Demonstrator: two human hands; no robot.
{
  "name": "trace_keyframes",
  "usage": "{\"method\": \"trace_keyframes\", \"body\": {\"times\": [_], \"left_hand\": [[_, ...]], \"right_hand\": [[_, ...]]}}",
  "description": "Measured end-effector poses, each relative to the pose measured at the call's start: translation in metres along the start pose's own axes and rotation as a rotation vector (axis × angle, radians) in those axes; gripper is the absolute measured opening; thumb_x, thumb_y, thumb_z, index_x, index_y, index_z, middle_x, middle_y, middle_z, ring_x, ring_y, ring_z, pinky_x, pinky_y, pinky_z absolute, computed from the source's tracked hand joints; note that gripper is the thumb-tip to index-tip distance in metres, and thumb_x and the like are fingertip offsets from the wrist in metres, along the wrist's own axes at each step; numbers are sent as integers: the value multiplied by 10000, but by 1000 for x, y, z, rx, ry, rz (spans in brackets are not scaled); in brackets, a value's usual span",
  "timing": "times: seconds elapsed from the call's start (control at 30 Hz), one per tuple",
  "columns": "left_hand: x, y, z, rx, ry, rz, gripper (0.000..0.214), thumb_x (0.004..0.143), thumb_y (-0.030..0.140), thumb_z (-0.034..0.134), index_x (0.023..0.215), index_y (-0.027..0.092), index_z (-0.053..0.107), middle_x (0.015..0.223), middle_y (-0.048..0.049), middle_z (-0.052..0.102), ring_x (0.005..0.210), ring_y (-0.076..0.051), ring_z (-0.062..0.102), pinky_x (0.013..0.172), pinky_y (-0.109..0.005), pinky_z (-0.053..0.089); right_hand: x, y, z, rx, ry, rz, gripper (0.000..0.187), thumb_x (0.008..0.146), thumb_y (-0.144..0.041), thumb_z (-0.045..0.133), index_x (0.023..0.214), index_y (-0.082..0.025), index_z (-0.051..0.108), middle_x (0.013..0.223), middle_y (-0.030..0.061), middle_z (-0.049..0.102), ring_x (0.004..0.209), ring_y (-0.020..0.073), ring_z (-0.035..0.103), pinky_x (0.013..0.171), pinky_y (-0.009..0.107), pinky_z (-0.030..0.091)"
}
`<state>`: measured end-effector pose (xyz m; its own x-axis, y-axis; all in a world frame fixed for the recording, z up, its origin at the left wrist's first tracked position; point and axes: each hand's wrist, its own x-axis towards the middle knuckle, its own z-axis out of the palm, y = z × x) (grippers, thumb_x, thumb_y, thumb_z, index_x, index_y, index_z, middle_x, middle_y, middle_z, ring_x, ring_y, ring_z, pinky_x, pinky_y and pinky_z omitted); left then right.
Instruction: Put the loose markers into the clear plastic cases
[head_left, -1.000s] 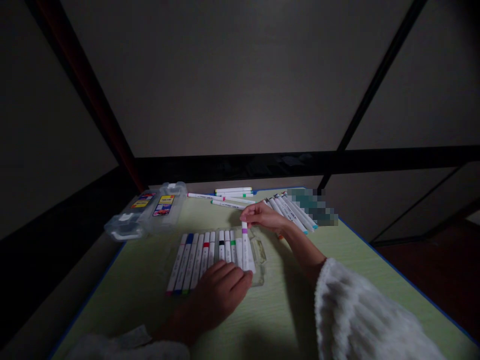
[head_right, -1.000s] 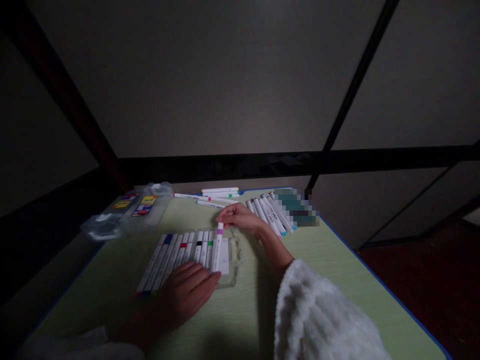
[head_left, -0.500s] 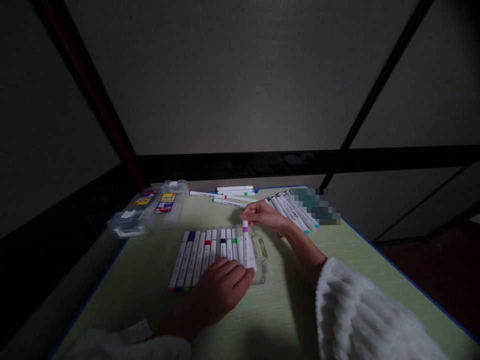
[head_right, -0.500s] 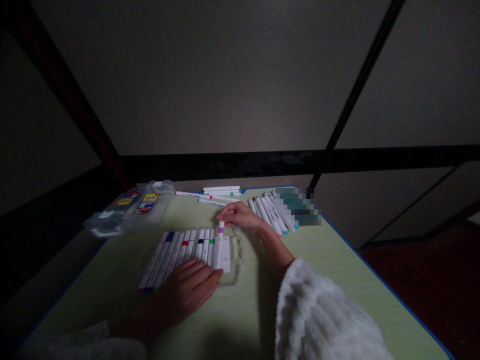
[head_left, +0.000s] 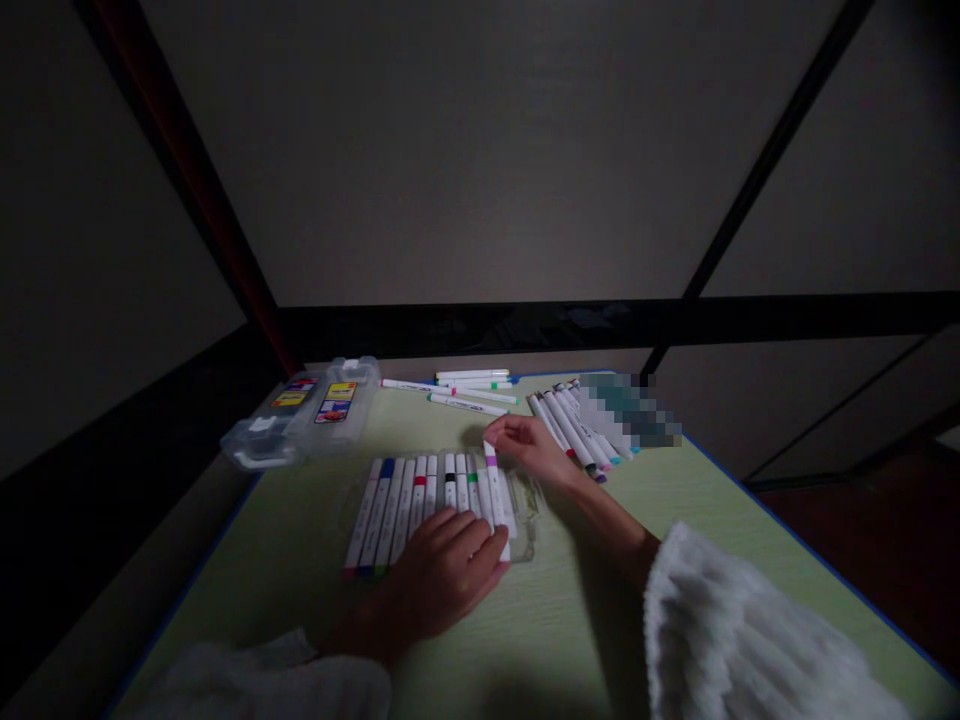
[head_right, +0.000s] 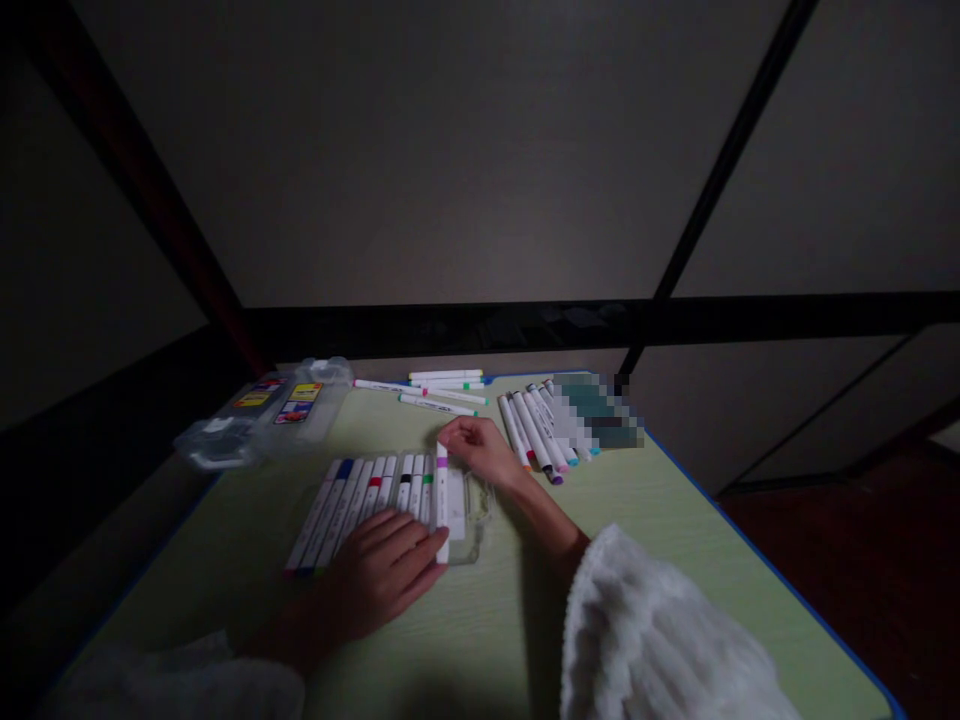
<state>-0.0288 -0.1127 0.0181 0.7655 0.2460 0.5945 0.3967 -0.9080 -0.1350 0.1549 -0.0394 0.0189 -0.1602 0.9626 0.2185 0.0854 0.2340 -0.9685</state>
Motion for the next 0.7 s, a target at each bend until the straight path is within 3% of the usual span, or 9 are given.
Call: {"method": "trace_keyframes", "body": {"times": [0.07,0.2,0.43,0.7], "left_hand": [[-1,0,0,-8,-6,-4,124,837,184,485,923,127,555,683,-7,571,635,-153,527,601,-296,417],[-3,-1,1,-24,-2,-23,131,822,199,503,921,133,559,693,-11,575,647,-156,529,615,-301,425],[-2,-6,0,-36,-20,-15,140,824,216,485,902,133,566,682,-17,571,646,-162,526,614,-305,436],[-2,-8,-1,-51,-57,-35,144,820,211,469,888,140,574,697,-25,576,665,-172,530,633,-316,442]], "right_hand": [[-7,-1,0,-104,17,-61,211,753,-357,589,790,-154,633,767,31,620,732,145,556,718,301,421],[-14,2,0,-258,47,-202,213,811,-307,524,888,-164,662,992,82,589,998,188,518,938,364,345],[-14,24,-1,-357,40,-183,219,826,-300,506,915,-192,675,1066,89,541,1076,211,467,986,408,306],[-14,28,1,-463,46,-165,222,825,-275,510,951,-207,680,1111,90,540,1117,227,438,997,422,285]]}}
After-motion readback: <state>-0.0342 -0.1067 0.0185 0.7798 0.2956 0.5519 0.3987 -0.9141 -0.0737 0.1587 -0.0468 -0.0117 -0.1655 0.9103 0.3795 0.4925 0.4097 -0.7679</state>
